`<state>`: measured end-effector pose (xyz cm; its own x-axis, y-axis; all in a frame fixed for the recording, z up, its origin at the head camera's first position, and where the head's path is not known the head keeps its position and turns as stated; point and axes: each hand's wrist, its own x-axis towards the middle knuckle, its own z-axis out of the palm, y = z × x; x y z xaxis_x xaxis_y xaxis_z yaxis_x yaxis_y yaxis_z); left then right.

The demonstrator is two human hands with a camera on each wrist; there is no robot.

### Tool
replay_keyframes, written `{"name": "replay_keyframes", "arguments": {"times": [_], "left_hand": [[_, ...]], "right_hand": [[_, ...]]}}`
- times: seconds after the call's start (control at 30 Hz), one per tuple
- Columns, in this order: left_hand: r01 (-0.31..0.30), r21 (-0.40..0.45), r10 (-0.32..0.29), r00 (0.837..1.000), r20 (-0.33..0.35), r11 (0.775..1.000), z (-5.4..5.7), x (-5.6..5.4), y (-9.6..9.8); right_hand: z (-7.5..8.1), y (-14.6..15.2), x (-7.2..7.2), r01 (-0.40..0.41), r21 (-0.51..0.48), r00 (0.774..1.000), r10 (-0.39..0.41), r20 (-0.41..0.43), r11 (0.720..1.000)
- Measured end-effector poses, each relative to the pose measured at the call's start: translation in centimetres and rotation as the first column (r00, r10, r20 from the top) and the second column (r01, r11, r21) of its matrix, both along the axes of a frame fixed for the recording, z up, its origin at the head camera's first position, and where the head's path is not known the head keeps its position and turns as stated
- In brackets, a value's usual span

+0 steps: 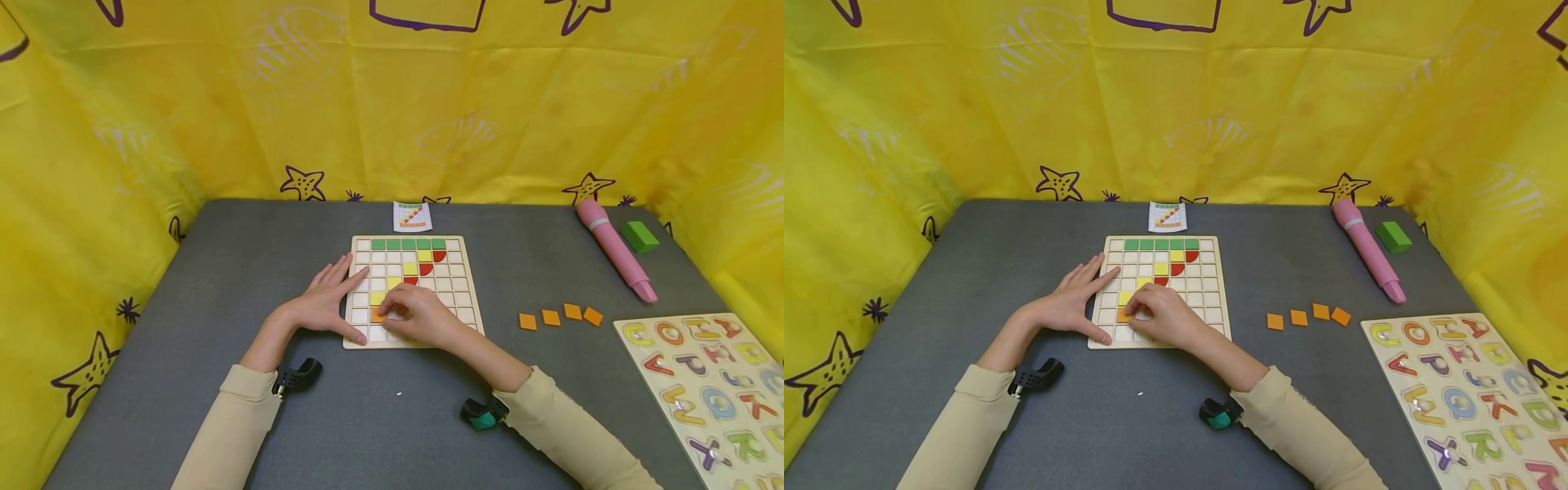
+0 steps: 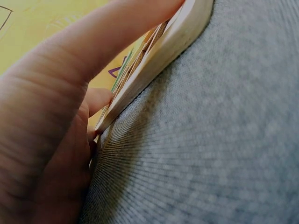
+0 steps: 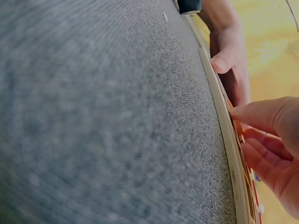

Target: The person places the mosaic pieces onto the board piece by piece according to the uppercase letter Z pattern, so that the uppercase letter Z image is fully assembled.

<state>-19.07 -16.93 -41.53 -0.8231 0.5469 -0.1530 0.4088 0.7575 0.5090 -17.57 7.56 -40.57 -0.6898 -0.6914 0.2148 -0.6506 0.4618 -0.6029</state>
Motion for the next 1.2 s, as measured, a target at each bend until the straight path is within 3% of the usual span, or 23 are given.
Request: {"name": "replay_keyframes", "arguments": {"times": [0.3,0.6,0.87,1.2], "left_hand": [[0.005,-0.003,-0.005,1.0,0.006,1.0,-0.1,-0.1,0.1],[-0.011,0.001,0.011,1.0,0.01,1.0,-0.2,-0.1,0.1],[-0.005,-0.002,0.005,1.0,-0.002,1.0,-0.3,-0.2,-0.1],[-0.012,0.014,0.012,1.0,-0.011,1.0,-0.2,0.0,0.0]], "right_hand": [[-0.1,0.9,0.4,-0.02,-0.033,1.0,0.02,0.008,0.999],[0.8,4.9,0.9,0.046,-0.093,0.997,-0.04,0.06,0.995],[2.3,11.0,0.6,0.141,0.056,0.988,-0.144,0.062,0.988],[4.0,18.4,0.6,0.177,0.221,0.977,-0.198,0.079,0.959]]}}
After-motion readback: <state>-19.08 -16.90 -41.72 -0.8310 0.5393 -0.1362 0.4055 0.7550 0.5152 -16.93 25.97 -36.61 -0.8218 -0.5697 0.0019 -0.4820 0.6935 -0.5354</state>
